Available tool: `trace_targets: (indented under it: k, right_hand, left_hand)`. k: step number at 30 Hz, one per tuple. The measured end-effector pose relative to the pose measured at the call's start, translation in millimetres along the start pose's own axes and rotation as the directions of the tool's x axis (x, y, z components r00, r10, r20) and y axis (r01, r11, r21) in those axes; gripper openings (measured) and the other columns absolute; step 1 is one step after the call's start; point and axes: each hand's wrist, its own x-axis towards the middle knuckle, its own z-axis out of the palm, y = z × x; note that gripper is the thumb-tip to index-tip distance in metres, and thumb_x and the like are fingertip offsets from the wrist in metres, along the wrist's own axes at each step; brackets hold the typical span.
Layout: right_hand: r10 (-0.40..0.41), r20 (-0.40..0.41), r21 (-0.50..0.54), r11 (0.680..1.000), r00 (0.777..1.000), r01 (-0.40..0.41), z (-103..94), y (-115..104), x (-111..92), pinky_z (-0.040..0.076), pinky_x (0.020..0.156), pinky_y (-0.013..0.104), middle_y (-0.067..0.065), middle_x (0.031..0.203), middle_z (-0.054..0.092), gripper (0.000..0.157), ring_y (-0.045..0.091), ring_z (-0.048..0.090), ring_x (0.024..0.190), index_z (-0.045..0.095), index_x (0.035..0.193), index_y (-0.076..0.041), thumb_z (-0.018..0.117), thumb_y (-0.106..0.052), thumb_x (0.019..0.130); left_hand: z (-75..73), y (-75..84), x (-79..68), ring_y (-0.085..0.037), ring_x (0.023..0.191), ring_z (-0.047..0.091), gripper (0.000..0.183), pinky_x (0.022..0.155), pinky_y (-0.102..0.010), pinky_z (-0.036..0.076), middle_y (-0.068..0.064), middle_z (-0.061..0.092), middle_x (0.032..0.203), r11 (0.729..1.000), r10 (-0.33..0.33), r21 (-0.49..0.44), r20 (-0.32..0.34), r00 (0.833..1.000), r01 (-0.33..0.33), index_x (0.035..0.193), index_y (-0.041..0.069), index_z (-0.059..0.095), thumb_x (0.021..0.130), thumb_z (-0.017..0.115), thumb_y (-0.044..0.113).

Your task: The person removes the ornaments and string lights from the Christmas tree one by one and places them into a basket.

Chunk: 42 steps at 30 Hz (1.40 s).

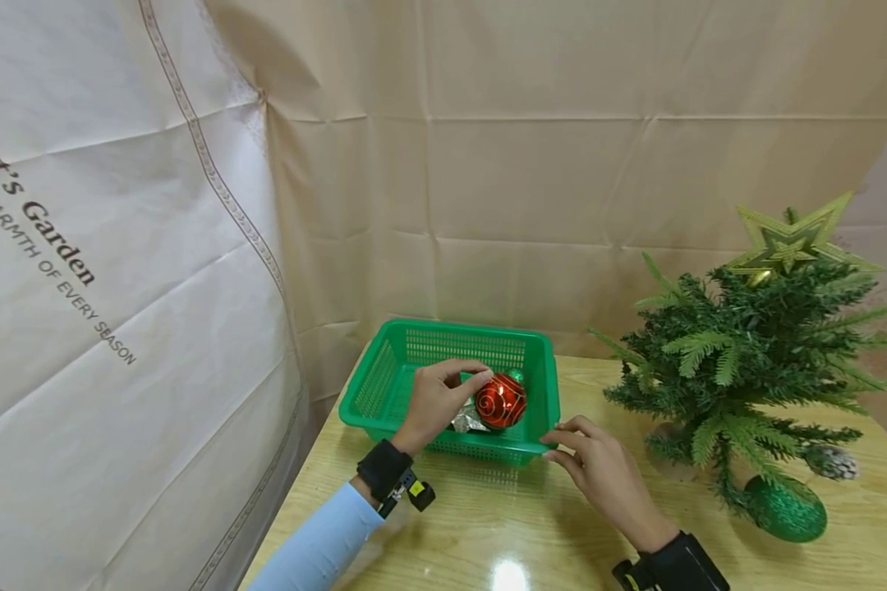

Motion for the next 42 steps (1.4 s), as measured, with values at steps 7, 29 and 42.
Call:
trace_targets:
  k: [7, 29, 42]
  right_hand:
    - [0.006, -0.004, 0.01, 1.0, 1.0, -0.006, -1.1, 1.6, -0.6, 0.045, 0.056, 0.022, -0.006, 0.1, 0.064, 0.021, 0.001, 0.056, 0.068, 0.08, 0.101, -0.02, 0.087, -0.012, 0.083]
    - [-0.002, -0.003, 0.012, 1.0, 1.0, 0.002, 0.6, 3.2, -0.7, 0.044, 0.056, 0.022, -0.006, 0.101, 0.064, 0.021, -0.002, 0.053, 0.067, 0.08, 0.102, -0.021, 0.086, -0.013, 0.084]
    - [-0.006, 0.003, 0.013, 1.0, 1.0, 0.005, 0.7, 1.9, 0.3, 0.042, 0.055, 0.022, -0.004, 0.101, 0.064, 0.02, -0.001, 0.053, 0.067, 0.08, 0.103, -0.019, 0.086, -0.013, 0.084]
  left_hand:
    - [0.4, -0.7, -1.3, -0.012, 0.049, 0.036, 0.015, 0.051, -0.027, 0.029, 0.006, 0.073, 0.089, 1.0, -0.005, 0.012, 0.004, 1.0, 0.005, 0.108, 0.015, 0.081, 0.097, 0.076, 0.023]
    - [-8.3, 8.3, -6.0, -0.008, 0.045, 0.03, 0.014, 0.048, -0.025, 0.023, -0.01, 0.067, 0.073, 0.999, -0.034, 0.02, -0.049, 0.998, 0.035, 0.106, 0.004, 0.079, 0.092, 0.076, 0.001]
    - [-20.7, -15.0, -11.1, -0.01, 0.046, 0.034, 0.013, 0.048, -0.025, 0.026, 0.005, 0.069, 0.075, 0.996, -0.041, 0.079, -0.023, 0.999, 0.043, 0.107, 0.017, 0.081, 0.096, 0.077, 0.023]
